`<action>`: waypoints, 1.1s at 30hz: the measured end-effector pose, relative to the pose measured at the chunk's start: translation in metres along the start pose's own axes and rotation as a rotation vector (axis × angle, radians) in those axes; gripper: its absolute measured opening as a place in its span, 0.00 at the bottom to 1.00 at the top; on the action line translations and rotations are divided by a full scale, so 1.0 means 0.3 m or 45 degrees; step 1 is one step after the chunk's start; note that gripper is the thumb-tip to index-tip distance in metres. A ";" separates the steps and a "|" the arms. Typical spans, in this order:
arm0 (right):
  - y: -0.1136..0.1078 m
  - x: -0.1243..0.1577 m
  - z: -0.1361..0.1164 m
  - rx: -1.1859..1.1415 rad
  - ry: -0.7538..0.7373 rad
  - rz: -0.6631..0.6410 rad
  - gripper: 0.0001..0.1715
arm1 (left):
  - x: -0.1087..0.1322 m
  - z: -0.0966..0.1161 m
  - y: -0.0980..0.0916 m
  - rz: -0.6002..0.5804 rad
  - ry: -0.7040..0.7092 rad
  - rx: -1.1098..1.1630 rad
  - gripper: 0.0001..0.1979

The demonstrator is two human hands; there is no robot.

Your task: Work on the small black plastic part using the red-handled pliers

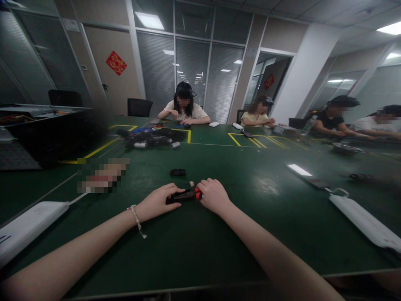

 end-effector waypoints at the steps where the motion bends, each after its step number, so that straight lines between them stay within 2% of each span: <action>1: 0.000 0.000 0.000 0.014 0.000 -0.002 0.11 | 0.001 0.001 0.000 0.003 0.003 -0.002 0.20; 33: -0.001 -0.001 0.001 0.043 -0.013 -0.032 0.08 | 0.001 -0.002 0.003 0.020 0.015 -0.005 0.20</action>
Point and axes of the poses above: each hand's wrist, its own x-axis away from the middle knuckle, its own y-axis out of the palm, z = x × y, the point moved 4 cm from there along -x, towards the middle knuckle, and after that the axes turned 8 degrees about -x, right-handed, at the moved point
